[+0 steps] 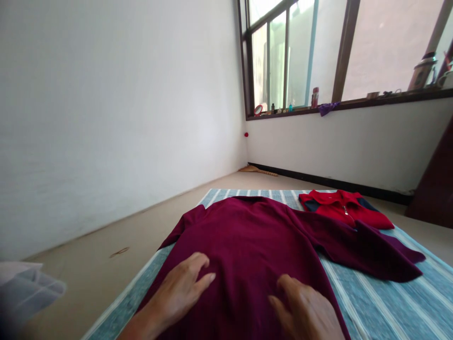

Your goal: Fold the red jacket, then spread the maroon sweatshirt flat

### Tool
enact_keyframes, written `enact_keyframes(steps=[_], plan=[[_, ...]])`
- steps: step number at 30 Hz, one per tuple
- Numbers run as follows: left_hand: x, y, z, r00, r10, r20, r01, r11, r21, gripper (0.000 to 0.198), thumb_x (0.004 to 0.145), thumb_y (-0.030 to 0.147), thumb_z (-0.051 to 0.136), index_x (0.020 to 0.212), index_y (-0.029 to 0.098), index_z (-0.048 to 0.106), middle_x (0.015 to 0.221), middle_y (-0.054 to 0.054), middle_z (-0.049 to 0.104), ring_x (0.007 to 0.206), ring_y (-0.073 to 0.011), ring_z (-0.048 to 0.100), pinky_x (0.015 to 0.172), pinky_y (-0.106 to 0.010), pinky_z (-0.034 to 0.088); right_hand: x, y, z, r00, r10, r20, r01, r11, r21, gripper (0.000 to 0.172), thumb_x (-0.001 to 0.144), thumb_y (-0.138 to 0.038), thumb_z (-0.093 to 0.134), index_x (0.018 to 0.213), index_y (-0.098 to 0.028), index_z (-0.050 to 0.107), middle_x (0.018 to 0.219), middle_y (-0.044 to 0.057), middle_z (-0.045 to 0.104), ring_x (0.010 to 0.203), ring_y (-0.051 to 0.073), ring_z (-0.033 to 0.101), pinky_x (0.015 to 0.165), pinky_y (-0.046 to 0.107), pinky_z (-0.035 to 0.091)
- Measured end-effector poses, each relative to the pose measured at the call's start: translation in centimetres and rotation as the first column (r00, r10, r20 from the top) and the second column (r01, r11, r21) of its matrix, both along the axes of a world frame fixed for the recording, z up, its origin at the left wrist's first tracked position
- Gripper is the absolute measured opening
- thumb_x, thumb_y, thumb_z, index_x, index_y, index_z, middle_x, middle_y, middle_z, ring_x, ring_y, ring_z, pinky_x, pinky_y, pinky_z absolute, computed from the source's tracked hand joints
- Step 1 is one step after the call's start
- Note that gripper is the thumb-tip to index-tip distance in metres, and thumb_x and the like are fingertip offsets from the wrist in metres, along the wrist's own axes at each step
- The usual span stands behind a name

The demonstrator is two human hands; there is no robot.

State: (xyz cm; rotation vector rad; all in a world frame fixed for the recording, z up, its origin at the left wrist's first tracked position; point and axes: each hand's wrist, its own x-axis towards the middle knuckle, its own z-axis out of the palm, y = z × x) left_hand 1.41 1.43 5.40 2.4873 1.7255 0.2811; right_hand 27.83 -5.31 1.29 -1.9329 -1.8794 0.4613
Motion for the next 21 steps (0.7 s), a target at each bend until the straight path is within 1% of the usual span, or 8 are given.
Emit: enact_keyframes(steps=[2, 4, 7, 9, 13, 16, 18, 21], plan=[[2.7, 3.1, -0.2, 0.999, -0.019, -0.043, 0.02, 0.999, 0.03, 0.01, 0.089, 0.024, 0.051, 0.093, 0.017, 0.058, 0.101, -0.008, 0.064, 0.098, -0.0219, 0.061, 0.088, -0.032, 0.047, -2.0, 3.9, 0.8, 0.995, 0.041, 0.095, -0.049, 0.995, 0.085, 0.014, 0.085, -0.033, 0.05, 0.08, -0.024, 0.06, 0.074, 0.002, 0.068, 0.07, 0.019, 0.064, 0.061, 0.028, 0.039], [4.6, 6.1, -1.2, 0.998, -0.001, -0.063, 0.003, 0.999, 0.041, 0.013, 0.089, 0.023, 0.052, 0.098, 0.016, 0.058, 0.105, -0.009, 0.063, 0.101, -0.0218, 0.06, 0.091, -0.031, 0.046, -3.5, 7.6, 1.0, 0.986, 0.055, 0.158, -0.073, 0.991, 0.109, 0.014, 0.085, -0.029, 0.05, 0.091, -0.022, 0.062, 0.085, 0.004, 0.07, 0.085, 0.022, 0.065, 0.07, 0.028, 0.041], [6.2, 10.0, -3.1, 0.997, 0.04, -0.067, -0.036, 0.998, 0.055, 0.02, 0.089, 0.023, 0.052, 0.106, 0.015, 0.057, 0.121, -0.013, 0.059, 0.117, -0.0248, 0.053, 0.098, -0.035, 0.042, -4.6, 12.5, -0.1, 0.968, 0.101, 0.228, -0.127, 0.987, 0.103, 0.022, 0.085, -0.026, 0.052, 0.103, -0.019, 0.062, 0.101, 0.006, 0.069, 0.096, 0.022, 0.064, 0.077, 0.028, 0.043], [6.7, 12.3, -4.1, 0.995, 0.075, -0.064, -0.07, 0.995, 0.07, 0.024, 0.09, 0.024, 0.051, 0.111, 0.014, 0.057, 0.13, -0.015, 0.054, 0.125, -0.0267, 0.047, 0.103, -0.038, 0.039, -4.8, 15.1, -1.1, 0.963, 0.116, 0.241, -0.143, 0.985, 0.097, 0.024, 0.085, -0.026, 0.052, 0.106, -0.019, 0.062, 0.105, 0.007, 0.068, 0.098, 0.022, 0.063, 0.079, 0.028, 0.043], [6.6, 16.4, -5.2, 0.99, 0.125, -0.058, -0.12, 0.988, 0.095, 0.029, 0.091, 0.027, 0.049, 0.114, 0.011, 0.057, 0.134, -0.018, 0.051, 0.129, -0.0283, 0.043, 0.106, -0.041, 0.035, -4.4, 19.4, -2.7, 0.96, 0.121, 0.253, -0.148, 0.985, 0.091, 0.026, 0.088, -0.03, 0.048, 0.108, -0.02, 0.062, 0.112, 0.009, 0.065, 0.105, 0.024, 0.059, 0.084, 0.03, 0.043], [6.2, 18.7, -6.1, 0.988, 0.145, -0.057, -0.138, 0.985, 0.105, 0.033, 0.093, 0.03, 0.048, 0.119, 0.011, 0.055, 0.138, -0.017, 0.048, 0.133, -0.0284, 0.038, 0.108, -0.043, 0.031, -4.0, 21.9, -3.5, 0.959, 0.125, 0.254, -0.152, 0.984, 0.088, 0.028, 0.09, -0.033, 0.047, 0.109, -0.02, 0.061, 0.117, 0.009, 0.063, 0.109, 0.024, 0.057, 0.09, 0.031, 0.041], [5.9, 19.7, -6.9, 0.987, 0.153, -0.057, -0.146, 0.983, 0.111, 0.037, 0.094, 0.034, 0.046, 0.122, 0.012, 0.053, 0.14, -0.016, 0.046, 0.135, -0.0282, 0.035, 0.109, -0.044, 0.029, -3.8, 23.2, -4.0, 0.958, 0.137, 0.253, -0.164, 0.983, 0.087, 0.028, 0.091, -0.036, 0.047, 0.11, -0.021, 0.061, 0.118, 0.009, 0.062, 0.11, 0.024, 0.056, 0.092, 0.032, 0.04], [5.8, 20.3, -8.4, 0.984, 0.173, -0.053, -0.165, 0.979, 0.123, 0.044, 0.094, 0.039, 0.045, 0.129, 0.012, 0.048, 0.144, -0.016, 0.043, 0.137, -0.0283, 0.032, 0.11, -0.046, 0.027, -3.5, 24.7, -4.6, 0.956, 0.148, 0.252, -0.176, 0.98, 0.093, 0.028, 0.091, -0.037, 0.046, 0.109, -0.021, 0.061, 0.116, 0.009, 0.063, 0.108, 0.023, 0.057, 0.09, 0.032, 0.04]])
